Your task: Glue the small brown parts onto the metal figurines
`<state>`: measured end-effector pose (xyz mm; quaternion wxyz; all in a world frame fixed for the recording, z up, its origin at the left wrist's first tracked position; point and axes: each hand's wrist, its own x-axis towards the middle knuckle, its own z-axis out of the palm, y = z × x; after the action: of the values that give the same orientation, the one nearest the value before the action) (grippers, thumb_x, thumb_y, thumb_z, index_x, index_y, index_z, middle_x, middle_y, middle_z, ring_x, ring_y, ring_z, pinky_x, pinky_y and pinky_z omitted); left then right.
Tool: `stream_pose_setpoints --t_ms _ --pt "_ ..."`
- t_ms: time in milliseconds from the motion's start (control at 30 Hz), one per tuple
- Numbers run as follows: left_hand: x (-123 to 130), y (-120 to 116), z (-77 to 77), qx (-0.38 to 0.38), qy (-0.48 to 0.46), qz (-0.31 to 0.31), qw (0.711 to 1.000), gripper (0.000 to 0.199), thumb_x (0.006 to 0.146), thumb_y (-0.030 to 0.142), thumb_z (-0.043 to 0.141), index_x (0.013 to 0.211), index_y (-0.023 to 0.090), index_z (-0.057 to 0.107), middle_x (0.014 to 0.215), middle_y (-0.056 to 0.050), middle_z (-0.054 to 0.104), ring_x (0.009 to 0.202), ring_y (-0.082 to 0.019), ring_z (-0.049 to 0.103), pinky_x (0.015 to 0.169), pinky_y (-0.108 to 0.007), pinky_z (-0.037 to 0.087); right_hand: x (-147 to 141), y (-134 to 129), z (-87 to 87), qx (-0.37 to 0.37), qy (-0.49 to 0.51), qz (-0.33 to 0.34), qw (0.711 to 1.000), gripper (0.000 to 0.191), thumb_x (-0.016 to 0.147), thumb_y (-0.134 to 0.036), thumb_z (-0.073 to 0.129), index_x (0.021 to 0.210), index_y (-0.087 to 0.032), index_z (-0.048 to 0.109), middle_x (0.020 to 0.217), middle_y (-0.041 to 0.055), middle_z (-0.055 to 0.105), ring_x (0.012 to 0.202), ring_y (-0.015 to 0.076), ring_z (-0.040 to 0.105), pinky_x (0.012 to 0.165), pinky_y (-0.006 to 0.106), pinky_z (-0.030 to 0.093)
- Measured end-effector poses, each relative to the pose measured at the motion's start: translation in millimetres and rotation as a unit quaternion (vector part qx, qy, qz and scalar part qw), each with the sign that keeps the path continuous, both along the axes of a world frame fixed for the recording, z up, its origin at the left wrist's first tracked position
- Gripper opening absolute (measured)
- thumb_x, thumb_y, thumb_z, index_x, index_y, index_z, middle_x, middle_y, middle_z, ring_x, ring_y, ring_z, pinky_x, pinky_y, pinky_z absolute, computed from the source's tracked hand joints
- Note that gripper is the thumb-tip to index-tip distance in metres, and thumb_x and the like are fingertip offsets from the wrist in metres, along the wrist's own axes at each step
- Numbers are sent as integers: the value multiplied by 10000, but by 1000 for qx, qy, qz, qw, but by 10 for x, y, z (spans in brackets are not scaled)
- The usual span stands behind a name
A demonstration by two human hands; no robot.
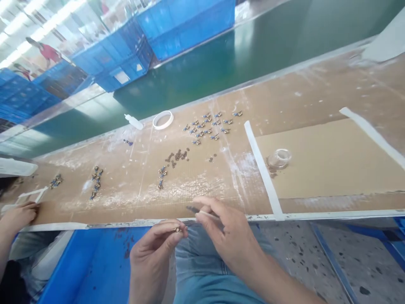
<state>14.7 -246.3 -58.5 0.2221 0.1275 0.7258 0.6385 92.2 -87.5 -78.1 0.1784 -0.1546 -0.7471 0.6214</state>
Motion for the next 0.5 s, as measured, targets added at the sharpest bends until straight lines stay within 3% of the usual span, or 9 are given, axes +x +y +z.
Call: stream_pose_setpoints --t_ms 67,167,300,367,500 --pt "-30 31 44 -9 70 -16 997 96 764 137 731 836 200 728 867 -33 690 818 -156 676 740 -236 570 -1 -18 79 -50 20 25 998 274 956 -202 516 1205 -262 611 861 -18 639 776 78 613 665 182 467" --pt "-56 96 132 -5 213 -37 976 208 773 74 703 910 231 707 911 5 687 835 -122 670 744 -199 566 -18 -6 208 -73 82 60 992 236 947 -167 514 1065 -253 700 898 -4 635 832 70 601 737 181 465" --pt "-83 146 257 -25 429 -76 900 294 780 3 665 993 205 674 964 5 676 891 -90 649 794 -158 542 -23 51 322 -142 91 80 983 161 894 -199 613 989 -236 738 859 3 636 819 76 591 758 191 459" --pt "-91 151 300 -35 476 -94 874 305 778 -12 661 1013 184 663 984 -8 668 909 -91 644 816 -163 536 -12 71 337 -169 92 79 978 119 874 -233 650 942 -228 749 839 3 637 802 76 580 760 193 453" --pt "-91 167 360 -21 513 -129 848 315 772 -41 654 1027 143 655 1021 -37 652 942 -103 634 844 -183 534 10 104 334 -234 82 81 965 106 823 -279 707 835 -177 735 783 0 626 752 75 550 738 190 429"
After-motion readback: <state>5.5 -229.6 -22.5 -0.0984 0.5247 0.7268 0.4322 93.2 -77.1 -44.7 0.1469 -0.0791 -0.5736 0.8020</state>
